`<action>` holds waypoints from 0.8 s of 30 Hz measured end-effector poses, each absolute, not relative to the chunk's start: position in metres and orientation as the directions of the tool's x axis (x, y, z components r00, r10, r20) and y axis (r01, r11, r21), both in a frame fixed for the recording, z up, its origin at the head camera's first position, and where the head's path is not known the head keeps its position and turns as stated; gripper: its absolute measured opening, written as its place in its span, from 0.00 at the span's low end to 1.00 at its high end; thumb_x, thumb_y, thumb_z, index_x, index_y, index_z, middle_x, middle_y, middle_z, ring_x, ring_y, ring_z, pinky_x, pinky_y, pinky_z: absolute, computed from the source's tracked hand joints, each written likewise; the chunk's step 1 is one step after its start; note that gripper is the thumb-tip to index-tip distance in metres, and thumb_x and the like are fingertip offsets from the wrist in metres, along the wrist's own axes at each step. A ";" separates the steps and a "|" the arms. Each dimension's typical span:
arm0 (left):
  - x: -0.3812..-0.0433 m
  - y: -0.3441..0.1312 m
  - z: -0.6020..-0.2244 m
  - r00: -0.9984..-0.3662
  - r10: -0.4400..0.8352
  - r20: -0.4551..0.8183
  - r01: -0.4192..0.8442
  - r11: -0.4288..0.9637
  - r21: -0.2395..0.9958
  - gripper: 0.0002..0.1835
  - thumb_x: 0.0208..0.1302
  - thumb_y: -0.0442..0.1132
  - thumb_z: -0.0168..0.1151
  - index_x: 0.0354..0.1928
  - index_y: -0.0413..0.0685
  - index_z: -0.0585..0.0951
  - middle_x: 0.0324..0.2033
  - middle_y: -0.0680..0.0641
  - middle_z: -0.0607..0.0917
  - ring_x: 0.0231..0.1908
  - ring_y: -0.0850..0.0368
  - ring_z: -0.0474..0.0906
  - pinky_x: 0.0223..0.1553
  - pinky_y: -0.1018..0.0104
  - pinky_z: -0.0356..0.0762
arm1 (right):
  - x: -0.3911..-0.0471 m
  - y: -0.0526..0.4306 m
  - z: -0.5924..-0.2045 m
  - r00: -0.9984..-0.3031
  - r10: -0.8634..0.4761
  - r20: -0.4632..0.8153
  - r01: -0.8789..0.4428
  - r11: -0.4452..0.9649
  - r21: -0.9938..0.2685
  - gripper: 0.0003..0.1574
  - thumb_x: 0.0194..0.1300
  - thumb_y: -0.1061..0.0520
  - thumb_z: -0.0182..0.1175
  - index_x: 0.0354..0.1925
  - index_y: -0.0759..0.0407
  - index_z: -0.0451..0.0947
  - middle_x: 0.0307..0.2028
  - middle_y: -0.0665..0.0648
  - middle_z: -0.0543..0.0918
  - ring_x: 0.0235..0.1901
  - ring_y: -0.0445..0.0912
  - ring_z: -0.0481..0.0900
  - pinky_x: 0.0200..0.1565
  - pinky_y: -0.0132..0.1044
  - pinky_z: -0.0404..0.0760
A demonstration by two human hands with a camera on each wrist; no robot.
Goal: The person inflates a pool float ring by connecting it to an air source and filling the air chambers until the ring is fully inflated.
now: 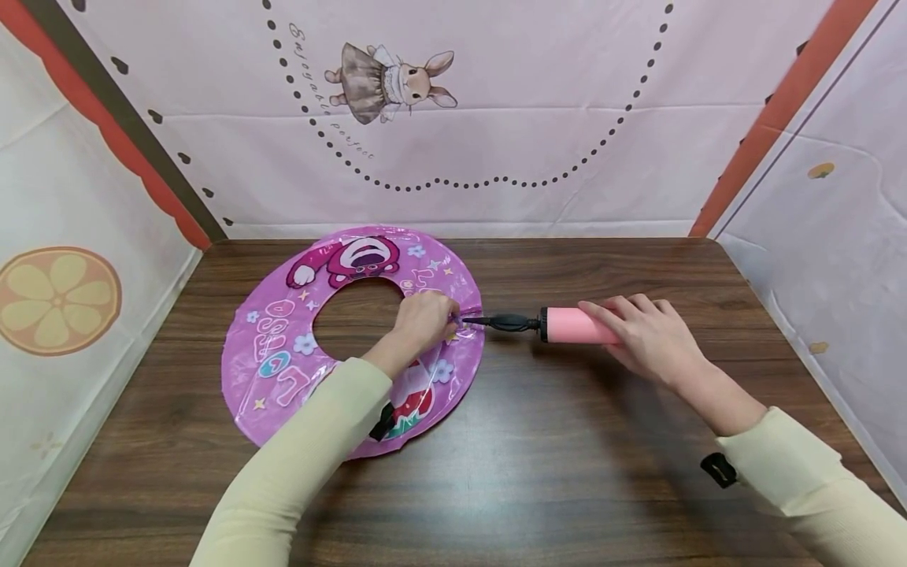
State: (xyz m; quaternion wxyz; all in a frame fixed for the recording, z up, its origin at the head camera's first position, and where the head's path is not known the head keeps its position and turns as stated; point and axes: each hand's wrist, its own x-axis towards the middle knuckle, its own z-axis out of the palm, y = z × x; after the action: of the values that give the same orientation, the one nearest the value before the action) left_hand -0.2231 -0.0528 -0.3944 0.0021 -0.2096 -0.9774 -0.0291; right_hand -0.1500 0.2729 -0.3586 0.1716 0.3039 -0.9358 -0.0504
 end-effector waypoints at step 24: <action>-0.224 -0.053 -0.395 -0.914 0.406 0.011 0.406 0.912 0.050 0.08 0.53 0.46 0.67 0.37 0.59 0.85 0.32 0.53 0.83 0.33 0.55 0.77 0.31 0.61 0.77 | -0.151 0.256 -0.345 -0.700 -0.638 0.319 -0.549 0.768 0.331 0.45 0.42 0.54 0.73 0.60 0.47 0.68 0.40 0.60 0.76 0.40 0.58 0.73 0.33 0.51 0.72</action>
State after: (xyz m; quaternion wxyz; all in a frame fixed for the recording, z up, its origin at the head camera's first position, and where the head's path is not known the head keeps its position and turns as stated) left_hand -0.2237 -0.0529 -0.3950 0.0002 -0.2077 -0.9779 -0.0254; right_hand -0.1513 0.2562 -0.3451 0.2118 0.3240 -0.9159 -0.1059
